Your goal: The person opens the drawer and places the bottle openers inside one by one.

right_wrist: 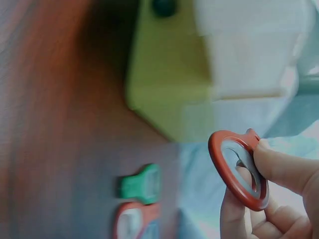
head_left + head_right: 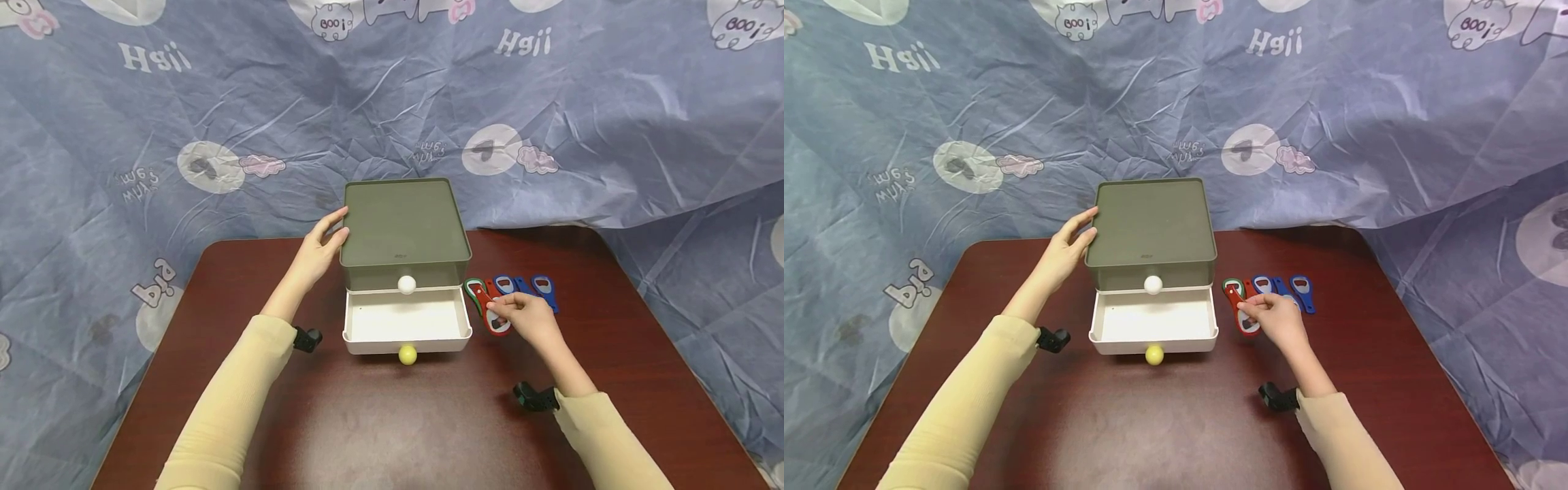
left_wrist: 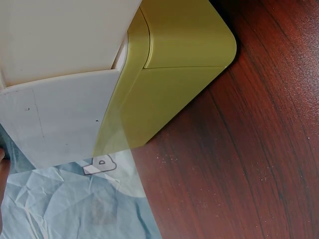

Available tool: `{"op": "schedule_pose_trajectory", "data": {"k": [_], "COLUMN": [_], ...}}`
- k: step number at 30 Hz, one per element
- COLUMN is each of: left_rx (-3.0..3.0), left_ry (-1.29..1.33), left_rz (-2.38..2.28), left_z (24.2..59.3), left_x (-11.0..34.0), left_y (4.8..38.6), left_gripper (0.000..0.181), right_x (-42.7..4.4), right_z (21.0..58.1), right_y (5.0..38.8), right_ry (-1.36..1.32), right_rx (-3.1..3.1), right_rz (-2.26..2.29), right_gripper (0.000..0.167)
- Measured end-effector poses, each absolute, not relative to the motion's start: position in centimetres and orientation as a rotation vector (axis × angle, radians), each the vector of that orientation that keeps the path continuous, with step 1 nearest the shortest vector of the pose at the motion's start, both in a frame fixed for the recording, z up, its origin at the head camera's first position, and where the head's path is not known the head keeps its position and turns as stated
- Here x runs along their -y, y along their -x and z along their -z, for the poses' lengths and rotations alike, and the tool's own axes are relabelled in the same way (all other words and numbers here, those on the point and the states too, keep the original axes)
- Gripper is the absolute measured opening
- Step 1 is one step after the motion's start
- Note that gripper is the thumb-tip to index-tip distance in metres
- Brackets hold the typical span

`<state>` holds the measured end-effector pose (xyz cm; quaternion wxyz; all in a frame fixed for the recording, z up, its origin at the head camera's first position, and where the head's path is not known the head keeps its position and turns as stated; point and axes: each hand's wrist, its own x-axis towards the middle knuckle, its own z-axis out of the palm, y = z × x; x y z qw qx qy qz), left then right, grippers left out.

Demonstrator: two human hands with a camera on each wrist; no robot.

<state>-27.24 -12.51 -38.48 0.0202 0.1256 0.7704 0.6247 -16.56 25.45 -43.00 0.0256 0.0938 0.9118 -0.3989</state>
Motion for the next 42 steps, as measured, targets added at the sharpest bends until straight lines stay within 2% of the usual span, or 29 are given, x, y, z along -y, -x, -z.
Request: {"op": "schedule_pose_trajectory", "data": {"k": [5, 12, 19, 24, 36, 42], "left_rx": [-2.381, -2.402, -2.39, -2.353, -2.373, -2.356], "left_ry": [-0.386, -0.391, -0.38, -0.368, -0.39, -0.389], "left_rz": [-1.936, -1.939, -1.941, -1.961, -1.948, -1.958], "left_z": [38.4, 38.4, 38.4, 38.5, 38.5, 38.4], "left_x": [12.4, 12.5, 12.4, 12.5, 12.5, 12.5], "left_y": [27.2, 27.1, 27.1, 27.3, 27.1, 27.1], "left_gripper": [0.048, 0.047, 0.048, 0.049, 0.049, 0.048], "right_x": [-24.9, -22.0, -18.5, -16.4, -14.1, -13.7], "right_z": [39.5, 36.6, 37.5, 38.3, 39.8, 39.7], "right_y": [15.4, 14.4, 15.3, 16.0, 17.2, 17.0], "right_ry": [-0.244, 0.011, 0.324, 0.497, 0.726, 0.766], "right_rx": [-2.79, -2.677, -2.717, -2.719, -2.791, -2.84], "right_rz": [1.36, 1.501, 1.357, 1.185, 0.756, 0.605], "right_gripper": [0.044, 0.034, 0.013, 0.006, 0.003, 0.01]}}
